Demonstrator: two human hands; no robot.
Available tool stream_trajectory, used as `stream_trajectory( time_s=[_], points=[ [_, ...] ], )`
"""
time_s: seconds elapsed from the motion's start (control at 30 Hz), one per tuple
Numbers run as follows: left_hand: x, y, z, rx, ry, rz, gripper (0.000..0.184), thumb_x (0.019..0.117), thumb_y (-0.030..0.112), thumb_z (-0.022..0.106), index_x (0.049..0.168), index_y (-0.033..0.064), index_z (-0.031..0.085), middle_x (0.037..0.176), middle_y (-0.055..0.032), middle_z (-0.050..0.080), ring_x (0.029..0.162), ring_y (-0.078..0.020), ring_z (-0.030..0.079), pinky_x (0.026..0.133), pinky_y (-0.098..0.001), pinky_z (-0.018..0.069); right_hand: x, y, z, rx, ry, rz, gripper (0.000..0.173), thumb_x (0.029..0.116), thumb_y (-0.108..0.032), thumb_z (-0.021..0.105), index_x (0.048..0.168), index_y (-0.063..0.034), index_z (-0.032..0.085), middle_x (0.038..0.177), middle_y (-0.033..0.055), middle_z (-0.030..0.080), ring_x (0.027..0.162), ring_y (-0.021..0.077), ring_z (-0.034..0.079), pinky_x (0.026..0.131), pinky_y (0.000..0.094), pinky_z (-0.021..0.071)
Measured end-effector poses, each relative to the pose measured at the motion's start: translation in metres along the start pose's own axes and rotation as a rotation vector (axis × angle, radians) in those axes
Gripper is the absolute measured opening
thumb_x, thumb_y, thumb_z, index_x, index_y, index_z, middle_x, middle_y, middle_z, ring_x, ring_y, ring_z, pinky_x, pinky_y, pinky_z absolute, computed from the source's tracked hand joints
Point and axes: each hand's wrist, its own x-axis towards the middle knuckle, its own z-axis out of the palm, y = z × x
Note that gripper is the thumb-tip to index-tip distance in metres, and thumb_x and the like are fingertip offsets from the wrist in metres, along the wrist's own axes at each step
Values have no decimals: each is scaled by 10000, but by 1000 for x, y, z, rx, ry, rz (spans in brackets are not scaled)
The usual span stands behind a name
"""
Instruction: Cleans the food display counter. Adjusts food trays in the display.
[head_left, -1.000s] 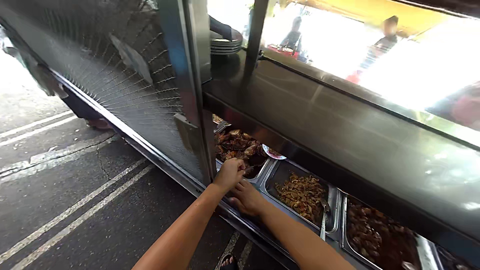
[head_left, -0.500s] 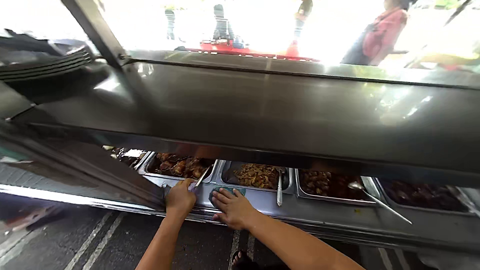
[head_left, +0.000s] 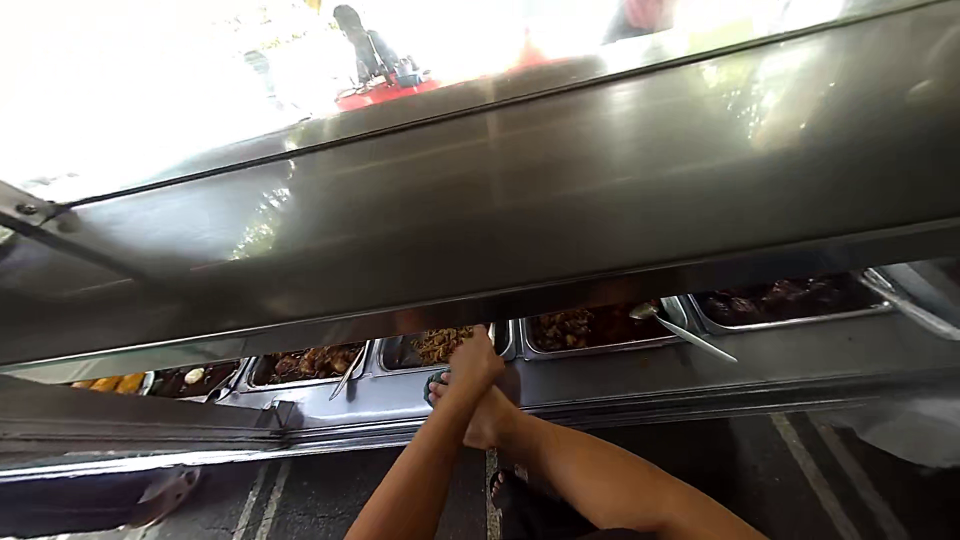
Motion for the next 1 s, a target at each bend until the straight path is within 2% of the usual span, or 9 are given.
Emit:
stream_trajectory(
  time_s=[0.07, 0.17, 0.33, 0.43, 0.67, 0.8, 0.87, 0.93, 1.0],
  points=[
    [1, 4, -19, -55, 61, -26, 412, 961, 237, 599, 1313, 21, 601, 1207, -247, 665, 1148, -415, 640, 936, -636, 497, -41, 21, -27, -62, 38, 4, 567, 1087, -486, 390, 1526, -144, 503, 1619, 31, 436, 1543, 253, 312, 1246, 619, 185],
    [9, -2, -28, -95, 142, -46, 318, 976, 264, 600, 1192, 44, 679, 1165, -230, 687, 1133, -411, 647, 928, -643, 495, -106, 53, -55, -154, 52, 83, 576, 1085, -533, 338, 1540, -211, 487, 1650, -45, 383, 1560, 213, 272, 1249, 615, 189],
    [20, -24, -3, -156, 156, -43, 340, 936, 223, 664, 1216, 30, 654, 1154, -241, 678, 1121, -419, 643, 937, -639, 491, -226, 77, -120, -190, 23, 337, 581, 1096, -532, 274, 1572, -243, 437, 1669, -55, 344, 1574, 210, 230, 1254, 628, 137],
    [20, -36, 18, -155, 125, -52, 305, 940, 199, 655, 1199, 37, 652, 1110, -232, 688, 1079, -422, 656, 906, -639, 503, -269, 88, -142, -234, -3, 460, 606, 1095, -551, 196, 1591, -270, 402, 1684, -81, 304, 1585, 197, 188, 1252, 632, 123],
    [16, -52, 34, -77, 74, -5, 330, 991, 276, 629, 1153, -9, 664, 1114, -237, 692, 1099, -387, 662, 958, -579, 499, -244, 70, -133, -158, -37, 495, 637, 1105, -502, 260, 1606, -118, 346, 1709, 47, 242, 1592, 346, 115, 1246, 629, 149],
    [0, -26, 15, 125, 8, -39, 523, 1008, 448, 589, 1284, 6, 629, 1289, -241, 639, 1214, -395, 623, 995, -588, 500, -199, 48, -113, -126, -56, 425, 612, 1104, -476, 329, 1580, -95, 389, 1700, 64, 267, 1586, 371, 126, 1243, 630, 168],
    [-11, 7, 1, 131, 75, 135, 510, 1012, 424, 597, 1285, -5, 632, 1281, -256, 637, 1202, -407, 624, 995, -605, 491, -173, 40, -97, -115, -19, 359, 583, 1098, -465, 381, 1550, -103, 444, 1677, 59, 326, 1579, 365, 169, 1245, 620, 183],
    [-18, 54, 1, 83, 159, 494, 402, 1008, 320, 620, 1236, -7, 671, 1209, -221, 680, 1161, -377, 649, 1008, -568, 498, -150, 35, -81, -146, 41, 284, 567, 1087, -459, 422, 1511, -92, 501, 1631, 81, 410, 1554, 371, 253, 1229, 617, 238],
    [-22, 112, 19, 13, 163, 851, 343, 985, 239, 657, 1260, 35, 682, 1247, -164, 684, 1170, -327, 654, 1020, -524, 518, -139, 27, -74, -114, 84, 254, 518, 1078, -408, 478, 1438, -48, 572, 1528, 138, 531, 1494, 386, 374, 1202, 622, 290]
  ],
)
